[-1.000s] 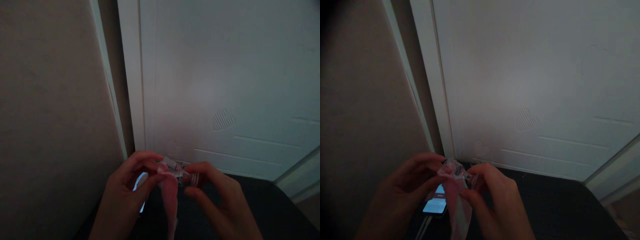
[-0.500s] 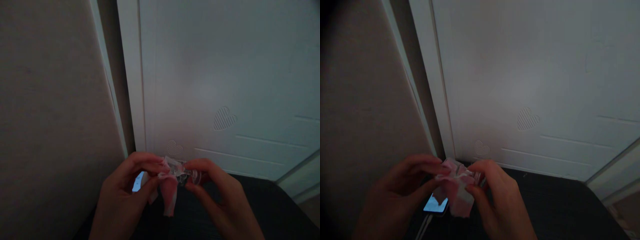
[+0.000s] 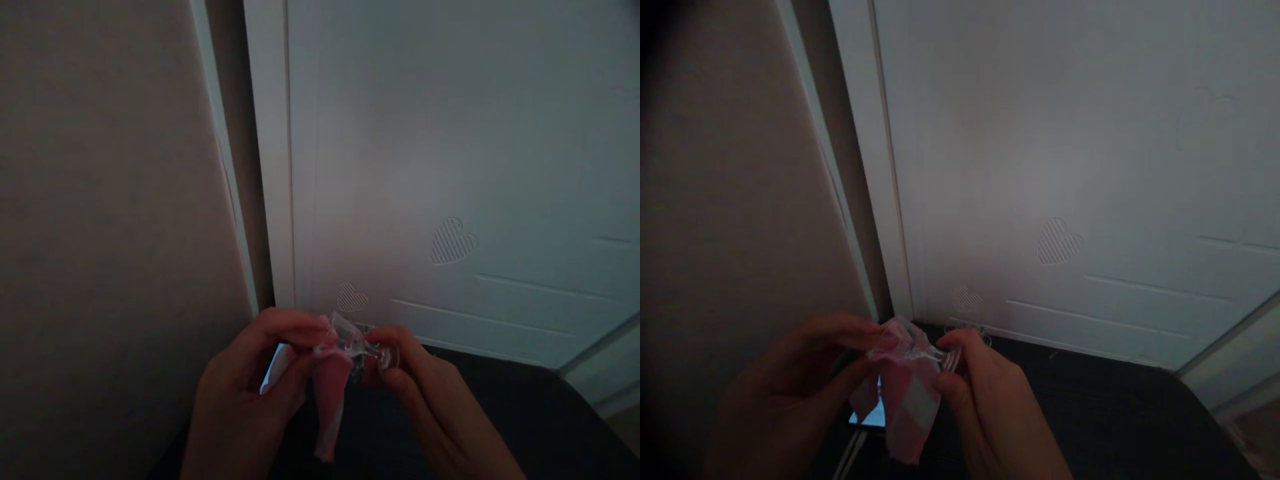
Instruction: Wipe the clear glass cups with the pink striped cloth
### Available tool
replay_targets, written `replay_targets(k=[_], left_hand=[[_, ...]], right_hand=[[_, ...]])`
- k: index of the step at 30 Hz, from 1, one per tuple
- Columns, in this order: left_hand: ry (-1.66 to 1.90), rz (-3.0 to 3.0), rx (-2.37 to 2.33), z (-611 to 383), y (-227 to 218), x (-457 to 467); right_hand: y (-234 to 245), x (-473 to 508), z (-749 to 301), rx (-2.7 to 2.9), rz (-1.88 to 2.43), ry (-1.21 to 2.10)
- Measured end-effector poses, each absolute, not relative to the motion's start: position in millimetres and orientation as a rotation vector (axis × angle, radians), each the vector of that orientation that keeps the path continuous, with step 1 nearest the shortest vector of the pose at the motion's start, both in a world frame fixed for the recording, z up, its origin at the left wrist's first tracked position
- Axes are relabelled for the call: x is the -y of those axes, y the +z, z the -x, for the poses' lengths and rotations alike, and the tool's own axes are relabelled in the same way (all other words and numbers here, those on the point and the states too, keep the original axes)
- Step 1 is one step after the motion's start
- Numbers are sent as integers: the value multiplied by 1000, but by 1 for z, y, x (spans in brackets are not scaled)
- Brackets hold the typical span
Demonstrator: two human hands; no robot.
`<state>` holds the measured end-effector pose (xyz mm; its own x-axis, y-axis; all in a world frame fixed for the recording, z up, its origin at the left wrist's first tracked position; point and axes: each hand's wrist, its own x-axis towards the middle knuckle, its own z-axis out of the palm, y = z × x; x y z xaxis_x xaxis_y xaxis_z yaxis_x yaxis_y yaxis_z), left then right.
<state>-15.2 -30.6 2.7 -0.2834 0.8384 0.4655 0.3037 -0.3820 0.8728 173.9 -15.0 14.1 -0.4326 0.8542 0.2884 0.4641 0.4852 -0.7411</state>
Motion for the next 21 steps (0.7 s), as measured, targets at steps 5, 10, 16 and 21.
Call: replay_targets(k=[5,10,16,21], left_hand=[[1723,-1481,-1399,10,10,31],[1736,-1429,-1386,10,11,31],[1734,-1400,-1365,10,11,33],[1742,-1370,-1399,7,12,34]], right_hand=[[15,19,-176,2007,1109,708],[15,20,-178,2013,1093,659],[16,18,-176,1982,1099,613],[17,17,-176,2001,1109,614]])
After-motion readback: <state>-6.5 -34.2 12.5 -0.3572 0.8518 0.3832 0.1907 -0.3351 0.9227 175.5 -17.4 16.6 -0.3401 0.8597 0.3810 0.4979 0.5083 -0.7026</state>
